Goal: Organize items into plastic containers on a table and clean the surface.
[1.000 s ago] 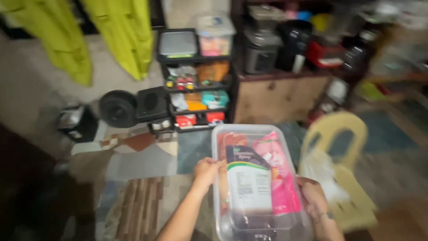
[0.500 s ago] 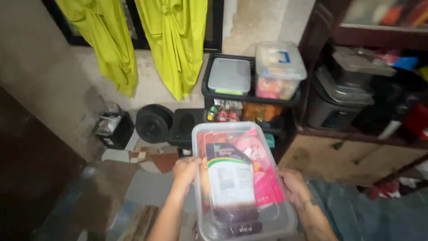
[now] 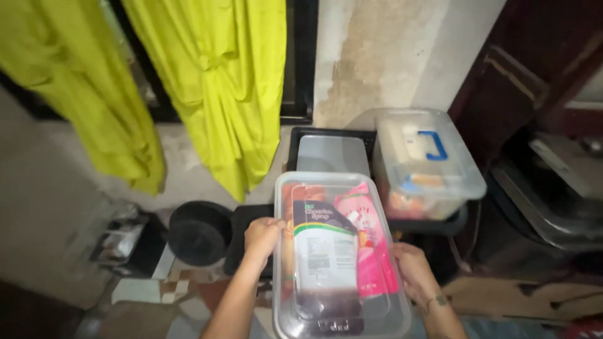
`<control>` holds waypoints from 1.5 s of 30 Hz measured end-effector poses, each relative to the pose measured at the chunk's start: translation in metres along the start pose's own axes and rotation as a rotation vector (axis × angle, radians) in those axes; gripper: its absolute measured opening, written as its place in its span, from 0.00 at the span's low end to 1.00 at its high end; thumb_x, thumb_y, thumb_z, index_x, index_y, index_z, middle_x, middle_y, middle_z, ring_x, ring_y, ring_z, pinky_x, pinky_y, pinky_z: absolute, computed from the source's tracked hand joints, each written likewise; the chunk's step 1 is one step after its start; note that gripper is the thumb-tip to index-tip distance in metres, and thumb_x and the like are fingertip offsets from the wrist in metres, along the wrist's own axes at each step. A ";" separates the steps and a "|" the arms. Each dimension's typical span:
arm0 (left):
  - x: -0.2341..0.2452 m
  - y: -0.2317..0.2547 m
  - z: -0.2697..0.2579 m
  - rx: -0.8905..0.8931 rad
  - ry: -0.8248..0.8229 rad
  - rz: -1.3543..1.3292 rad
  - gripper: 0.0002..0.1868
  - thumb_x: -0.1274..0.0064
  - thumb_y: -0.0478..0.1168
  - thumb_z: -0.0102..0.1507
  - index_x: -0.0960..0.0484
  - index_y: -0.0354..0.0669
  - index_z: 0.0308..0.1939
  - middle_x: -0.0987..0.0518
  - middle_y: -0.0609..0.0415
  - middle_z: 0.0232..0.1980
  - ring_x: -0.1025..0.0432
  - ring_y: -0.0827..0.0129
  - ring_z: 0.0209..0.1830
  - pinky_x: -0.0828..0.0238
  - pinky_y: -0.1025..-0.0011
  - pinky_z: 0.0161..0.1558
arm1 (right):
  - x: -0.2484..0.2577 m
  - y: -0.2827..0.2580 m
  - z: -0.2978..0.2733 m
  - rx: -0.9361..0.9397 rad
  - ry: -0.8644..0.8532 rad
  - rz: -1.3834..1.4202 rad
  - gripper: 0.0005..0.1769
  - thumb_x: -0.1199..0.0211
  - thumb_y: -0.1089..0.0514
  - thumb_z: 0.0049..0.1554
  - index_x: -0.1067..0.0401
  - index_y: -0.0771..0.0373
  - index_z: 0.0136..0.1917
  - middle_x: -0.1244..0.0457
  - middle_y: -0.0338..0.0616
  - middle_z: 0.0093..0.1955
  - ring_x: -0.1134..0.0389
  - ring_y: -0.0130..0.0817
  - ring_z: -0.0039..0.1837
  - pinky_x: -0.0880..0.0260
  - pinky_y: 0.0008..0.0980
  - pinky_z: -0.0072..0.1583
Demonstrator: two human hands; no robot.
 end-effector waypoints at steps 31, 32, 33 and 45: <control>-0.129 0.025 0.269 -0.152 -0.180 0.400 0.22 0.46 0.59 0.63 0.15 0.43 0.40 0.15 0.43 0.33 0.19 0.50 0.36 0.24 0.57 0.40 | -0.004 0.026 0.149 0.127 0.272 -0.337 0.13 0.34 0.61 0.58 0.26 0.66 0.56 0.31 0.47 0.46 0.34 0.27 0.45 0.36 0.27 0.46; -0.132 0.022 0.267 -0.165 -0.161 0.347 0.21 0.48 0.57 0.66 0.17 0.41 0.40 0.16 0.43 0.33 0.20 0.49 0.36 0.25 0.56 0.40 | -0.007 0.026 0.141 0.139 0.331 -0.354 0.10 0.33 0.60 0.59 0.25 0.67 0.52 0.31 0.46 0.41 0.35 0.26 0.41 0.37 0.27 0.43; -0.136 0.020 0.265 -0.177 -0.141 0.294 0.21 0.51 0.55 0.68 0.20 0.40 0.41 0.16 0.42 0.33 0.21 0.48 0.36 0.26 0.55 0.39 | -0.010 0.025 0.133 0.151 0.389 -0.372 0.09 0.33 0.60 0.59 0.24 0.69 0.49 0.31 0.45 0.37 0.36 0.25 0.37 0.38 0.26 0.40; -0.171 0.037 0.324 -0.273 0.015 0.222 0.22 0.48 0.55 0.66 0.19 0.36 0.37 0.17 0.39 0.32 0.20 0.46 0.34 0.25 0.55 0.41 | -0.088 -0.046 0.147 0.242 0.265 0.255 0.18 0.46 0.66 0.56 0.27 0.69 0.60 0.30 0.42 0.52 0.31 0.30 0.55 0.34 0.28 0.60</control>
Point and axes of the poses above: each hand's wrist, its own z-axis towards the middle knuckle, its own x-axis out of the back of the hand, y = z × x, the point moved 5 cm from there along z, towards the middle knuckle
